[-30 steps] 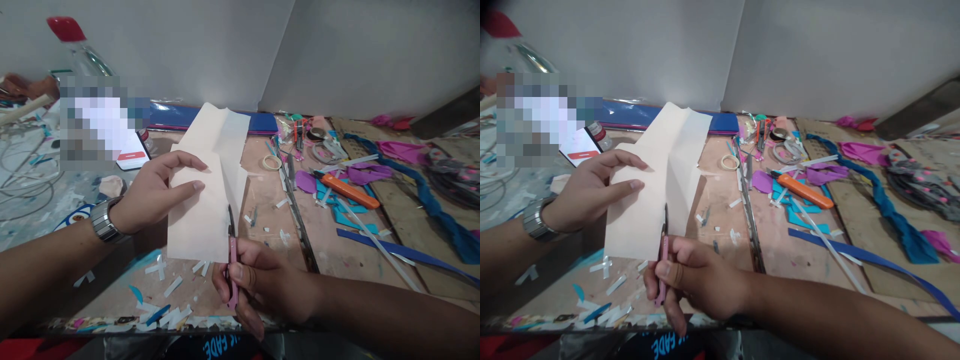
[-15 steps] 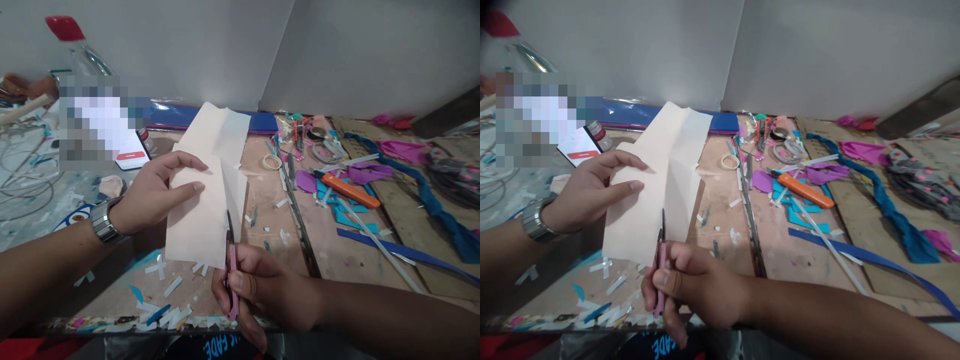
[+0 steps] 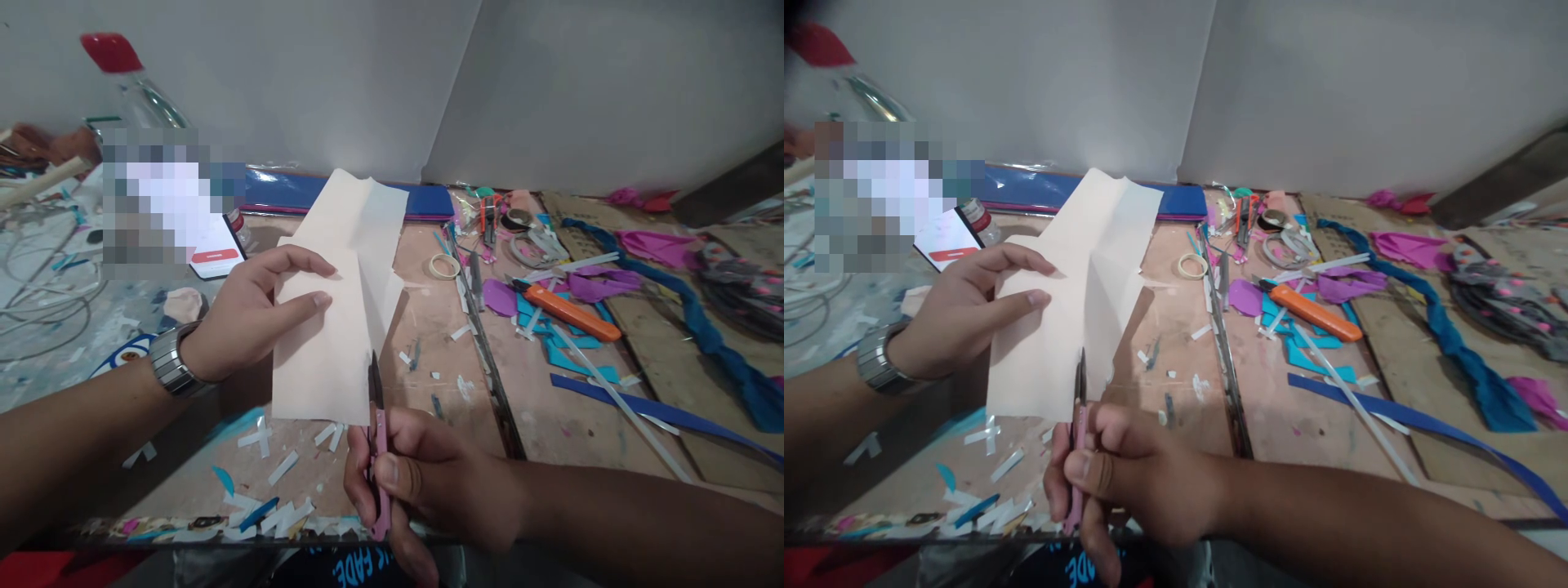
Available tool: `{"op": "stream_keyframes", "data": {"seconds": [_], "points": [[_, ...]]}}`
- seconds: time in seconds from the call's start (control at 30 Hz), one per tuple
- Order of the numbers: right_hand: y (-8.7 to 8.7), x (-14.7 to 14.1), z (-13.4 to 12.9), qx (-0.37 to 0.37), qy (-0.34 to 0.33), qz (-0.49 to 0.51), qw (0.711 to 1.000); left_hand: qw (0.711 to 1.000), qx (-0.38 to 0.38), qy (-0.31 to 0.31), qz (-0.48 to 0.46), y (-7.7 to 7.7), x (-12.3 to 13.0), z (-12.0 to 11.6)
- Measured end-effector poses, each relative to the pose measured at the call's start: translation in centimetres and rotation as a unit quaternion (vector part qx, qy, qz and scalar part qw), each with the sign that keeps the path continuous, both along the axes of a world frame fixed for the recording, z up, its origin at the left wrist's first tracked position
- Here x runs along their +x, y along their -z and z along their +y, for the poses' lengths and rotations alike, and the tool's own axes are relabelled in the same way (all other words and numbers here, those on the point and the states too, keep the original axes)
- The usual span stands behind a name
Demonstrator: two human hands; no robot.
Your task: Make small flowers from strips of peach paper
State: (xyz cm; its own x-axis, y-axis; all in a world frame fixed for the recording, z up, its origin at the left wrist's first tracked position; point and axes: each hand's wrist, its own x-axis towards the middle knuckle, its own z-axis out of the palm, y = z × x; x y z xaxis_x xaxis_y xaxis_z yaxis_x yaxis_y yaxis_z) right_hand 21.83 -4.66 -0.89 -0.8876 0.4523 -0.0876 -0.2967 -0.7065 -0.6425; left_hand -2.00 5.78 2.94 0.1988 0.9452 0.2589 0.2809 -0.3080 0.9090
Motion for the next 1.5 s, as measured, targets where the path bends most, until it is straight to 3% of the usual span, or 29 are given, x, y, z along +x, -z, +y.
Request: {"op": "stream_keyframes", "data": {"seconds": [0.63,1.07,1.5], "points": [[0.34,-0.09,-0.18,-0.039,0.055,0.014,0.998,1.0,-0.006,-0.001,0.002,-0.07,0.06,-0.05],[0.28,-0.14,-0.06,-0.004,0.044,0.004,0.999,1.0,-0.006,0.01,0.01,-0.05,-0.04,-0.07],[0.19,-0.06,0.14,-0.042,0.046,-0.01,0.998,1.0,-0.008,0.008,0.001,-0.1,0.09,-0.06]]}}
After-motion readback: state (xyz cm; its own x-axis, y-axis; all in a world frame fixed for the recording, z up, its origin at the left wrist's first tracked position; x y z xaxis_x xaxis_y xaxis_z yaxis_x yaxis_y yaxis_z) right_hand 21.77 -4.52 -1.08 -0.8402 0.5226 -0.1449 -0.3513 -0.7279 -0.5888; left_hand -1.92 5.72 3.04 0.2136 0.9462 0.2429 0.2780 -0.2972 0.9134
